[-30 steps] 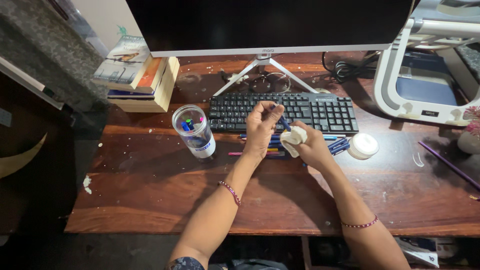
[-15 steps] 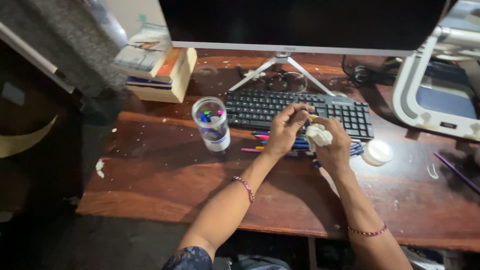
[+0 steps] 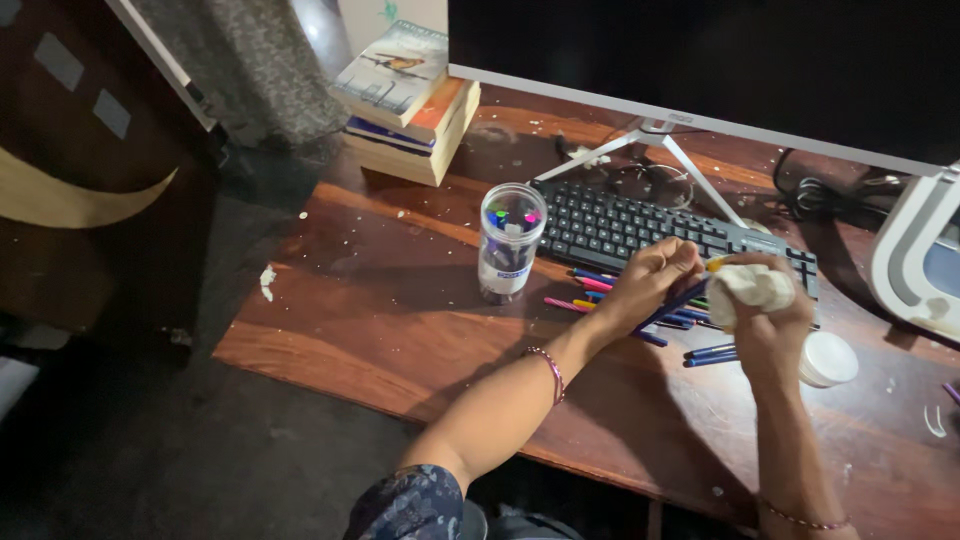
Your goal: The person wipes a wooden desk with a cloth, then removes pens from a clear plastic cup and wipes each pen individually with the cloth. The pens are placed back into the cup after cleaning.
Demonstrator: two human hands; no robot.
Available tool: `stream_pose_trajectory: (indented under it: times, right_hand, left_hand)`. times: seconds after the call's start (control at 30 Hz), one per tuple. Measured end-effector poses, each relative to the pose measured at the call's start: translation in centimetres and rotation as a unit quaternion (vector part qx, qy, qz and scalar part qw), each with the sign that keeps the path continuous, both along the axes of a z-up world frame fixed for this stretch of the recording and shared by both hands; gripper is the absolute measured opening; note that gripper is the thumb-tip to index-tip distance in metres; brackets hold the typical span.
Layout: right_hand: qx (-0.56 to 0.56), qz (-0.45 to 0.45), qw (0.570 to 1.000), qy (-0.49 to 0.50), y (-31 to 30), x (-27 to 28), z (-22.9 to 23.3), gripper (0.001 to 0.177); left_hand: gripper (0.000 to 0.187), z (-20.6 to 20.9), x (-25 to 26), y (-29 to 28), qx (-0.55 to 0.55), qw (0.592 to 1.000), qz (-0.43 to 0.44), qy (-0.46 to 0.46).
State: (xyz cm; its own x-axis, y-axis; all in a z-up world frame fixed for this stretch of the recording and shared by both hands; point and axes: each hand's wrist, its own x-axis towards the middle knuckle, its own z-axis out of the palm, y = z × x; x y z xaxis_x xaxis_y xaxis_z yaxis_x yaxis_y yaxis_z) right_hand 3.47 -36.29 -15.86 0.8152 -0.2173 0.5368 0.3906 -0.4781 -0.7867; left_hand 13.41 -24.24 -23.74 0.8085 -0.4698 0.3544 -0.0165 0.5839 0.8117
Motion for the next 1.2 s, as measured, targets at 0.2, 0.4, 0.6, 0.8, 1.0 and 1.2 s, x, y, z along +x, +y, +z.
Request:
stream_pose_trajectory:
  times: [0.2, 0.4, 0.6, 0.8, 1.0, 1.2]
  right_hand:
    - [0.134, 0.028, 0.978, -0.156, 2.3, -0.1, 7.4, 0.029]
    - [-0.133, -0.014, 0.953, -0.271, 9.8, 0.8, 12.9, 0.029]
    - [-0.298, 0.05, 0.915, -0.267, 16.0, 3.4, 13.7, 0.034]
    - [-0.403, 0.085, 0.895, -0.172, 18.6, 6.9, 12.3, 0.033]
    - [-0.447, 0.111, 0.88, -0.117, 19.2, 8.2, 11.6, 0.047]
    - [-0.4, 0.077, 0.907, -0.104, 15.8, 7.0, 12.0, 0.054]
  left_hand:
    - [0.06, 0.8, 0.0, 0.9, -0.06, 0.99, -0.038, 0.124]
    - [0.061, -1.7, -0.5, -1.6, 0.05, 0.998, -0.002, 0.031]
    - [0.033, -3.1, -0.6, -3.4, 0.022, 0.996, 0.056, -0.071]
    - [0.05, -3.0, -0.9, -3.3, 0.146, 0.971, 0.119, -0.149]
    - [0.055, -2.7, -0.6, -3.6, 0.164, 0.96, 0.137, -0.179]
    - [0.025, -2.5, 1.3, -2.6, 0.069, 0.961, 0.207, -0.168]
